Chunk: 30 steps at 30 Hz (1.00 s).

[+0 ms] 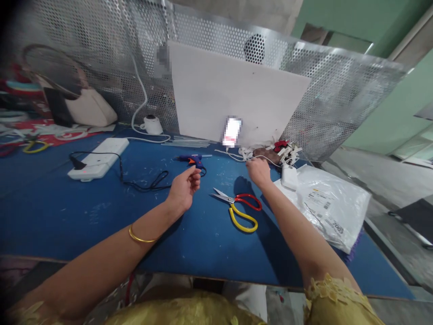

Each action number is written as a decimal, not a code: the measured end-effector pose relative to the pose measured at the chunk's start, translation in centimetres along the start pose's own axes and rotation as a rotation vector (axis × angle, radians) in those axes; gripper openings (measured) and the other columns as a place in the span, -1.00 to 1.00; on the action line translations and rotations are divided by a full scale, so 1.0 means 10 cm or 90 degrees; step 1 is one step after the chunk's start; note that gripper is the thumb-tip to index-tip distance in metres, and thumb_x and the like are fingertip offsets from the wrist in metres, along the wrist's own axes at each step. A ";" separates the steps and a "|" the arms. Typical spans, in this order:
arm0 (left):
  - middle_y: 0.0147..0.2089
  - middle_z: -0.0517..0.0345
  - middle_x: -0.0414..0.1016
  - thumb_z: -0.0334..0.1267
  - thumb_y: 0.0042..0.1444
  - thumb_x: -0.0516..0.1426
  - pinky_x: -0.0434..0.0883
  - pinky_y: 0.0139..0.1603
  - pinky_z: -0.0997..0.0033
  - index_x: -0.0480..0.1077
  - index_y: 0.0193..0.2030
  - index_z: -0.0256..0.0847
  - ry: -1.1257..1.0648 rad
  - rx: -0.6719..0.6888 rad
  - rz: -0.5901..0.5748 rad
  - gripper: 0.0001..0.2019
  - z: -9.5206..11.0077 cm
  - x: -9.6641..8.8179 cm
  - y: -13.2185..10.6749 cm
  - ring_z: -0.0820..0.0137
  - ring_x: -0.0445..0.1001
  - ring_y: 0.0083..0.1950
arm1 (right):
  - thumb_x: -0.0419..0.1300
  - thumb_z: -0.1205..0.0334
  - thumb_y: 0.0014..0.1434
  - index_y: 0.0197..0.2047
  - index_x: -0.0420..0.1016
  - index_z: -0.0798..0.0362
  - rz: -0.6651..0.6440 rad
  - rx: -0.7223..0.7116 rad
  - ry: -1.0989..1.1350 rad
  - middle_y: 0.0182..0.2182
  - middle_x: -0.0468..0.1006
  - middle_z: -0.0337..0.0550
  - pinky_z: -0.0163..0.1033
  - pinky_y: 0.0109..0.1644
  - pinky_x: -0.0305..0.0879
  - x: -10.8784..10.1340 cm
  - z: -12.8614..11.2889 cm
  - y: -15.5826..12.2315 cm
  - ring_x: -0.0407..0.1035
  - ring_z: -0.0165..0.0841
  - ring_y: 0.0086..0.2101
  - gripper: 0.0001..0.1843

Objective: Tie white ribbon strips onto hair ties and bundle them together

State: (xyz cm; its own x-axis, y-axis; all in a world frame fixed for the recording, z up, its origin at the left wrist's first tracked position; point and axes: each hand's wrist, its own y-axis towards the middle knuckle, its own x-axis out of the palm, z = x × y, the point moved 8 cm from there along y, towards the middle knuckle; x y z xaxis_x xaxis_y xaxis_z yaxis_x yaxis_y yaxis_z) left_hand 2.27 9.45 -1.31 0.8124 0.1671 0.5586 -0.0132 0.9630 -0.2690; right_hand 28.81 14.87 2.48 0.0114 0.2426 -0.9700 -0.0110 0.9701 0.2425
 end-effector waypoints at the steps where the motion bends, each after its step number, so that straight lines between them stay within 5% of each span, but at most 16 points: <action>1: -0.56 0.22 0.35 -0.14 -0.10 0.23 0.15 -0.57 0.59 0.44 -0.43 -0.31 -0.006 0.016 0.000 -0.77 0.04 0.00 0.01 0.61 0.24 -0.59 | 0.06 0.22 0.19 -0.18 0.55 0.04 -0.027 -0.002 0.032 -0.18 0.53 -0.02 -0.23 -0.08 0.11 0.08 -0.06 -0.01 0.32 -0.21 -0.11 -0.75; 4: -0.56 0.23 0.34 -0.14 -0.11 0.23 0.13 -0.58 0.59 0.43 -0.43 -0.30 -0.018 0.051 0.003 -0.77 0.11 -0.01 0.02 0.61 0.24 -0.59 | 0.17 0.22 0.10 -0.25 0.55 0.02 -0.069 0.033 0.073 -0.30 0.56 -0.15 -0.33 -0.25 0.16 0.31 -0.12 -0.02 0.38 -0.32 -0.27 -0.83; 9: -0.57 0.25 0.34 -0.12 -0.15 0.24 0.12 -0.59 0.60 0.43 -0.46 -0.30 -0.038 0.083 0.004 -0.76 0.18 -0.01 0.03 0.62 0.23 -0.60 | 0.16 0.26 0.10 -0.33 0.51 0.11 -0.061 0.101 0.107 -0.32 0.55 -0.06 -0.32 -0.30 0.14 0.49 -0.04 -0.04 0.39 -0.31 -0.30 -0.87; 14: -0.56 0.25 0.34 -0.12 -0.15 0.24 0.11 -0.59 0.60 0.44 -0.45 -0.30 -0.040 0.072 -0.006 -0.76 0.18 0.02 0.01 0.63 0.24 -0.60 | 0.07 0.29 0.16 -0.31 0.48 0.14 -0.057 0.088 0.174 -0.40 0.54 -0.08 -0.35 -0.33 0.15 0.46 -0.12 -0.02 0.39 -0.37 -0.36 -0.82; 20: -0.55 0.25 0.35 -0.14 -0.16 0.24 0.12 -0.57 0.59 0.44 -0.44 -0.30 -0.016 0.061 -0.030 -0.76 0.12 0.04 0.00 0.63 0.24 -0.60 | 0.19 0.30 0.04 -0.18 0.48 0.02 -0.050 -0.021 0.253 -0.38 0.54 -0.25 -0.39 -0.32 0.13 0.42 -0.68 0.14 0.36 -0.41 -0.35 -0.78; 24: -0.55 0.24 0.35 -0.13 -0.15 0.23 0.11 -0.56 0.58 0.44 -0.44 -0.30 0.008 0.035 -0.051 -0.76 0.06 0.06 -0.01 0.63 0.24 -0.59 | 0.22 0.30 0.00 -0.36 0.50 0.03 -0.055 -0.054 0.259 -0.44 0.51 -0.23 -0.36 -0.36 0.08 0.47 -0.93 0.20 0.32 -0.38 -0.39 -0.92; 30: -0.55 0.23 0.34 -0.16 -0.14 0.21 0.11 -0.55 0.56 0.44 -0.45 -0.30 0.032 0.015 -0.081 -0.79 0.02 0.11 -0.06 0.61 0.23 -0.58 | 0.14 0.35 0.04 -0.47 0.43 0.08 -0.049 -0.087 0.280 -0.48 0.47 -0.22 -0.37 -0.34 0.08 0.30 -0.96 0.02 0.28 -0.41 -0.42 -0.92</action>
State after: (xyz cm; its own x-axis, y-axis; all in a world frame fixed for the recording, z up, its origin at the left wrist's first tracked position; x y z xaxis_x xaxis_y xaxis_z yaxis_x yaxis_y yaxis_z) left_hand 3.03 9.14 -0.37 0.8368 0.0335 0.5465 0.0784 0.9805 -0.1802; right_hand 19.26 15.70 -0.56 -0.4079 0.1142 -0.9058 -0.1594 0.9680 0.1938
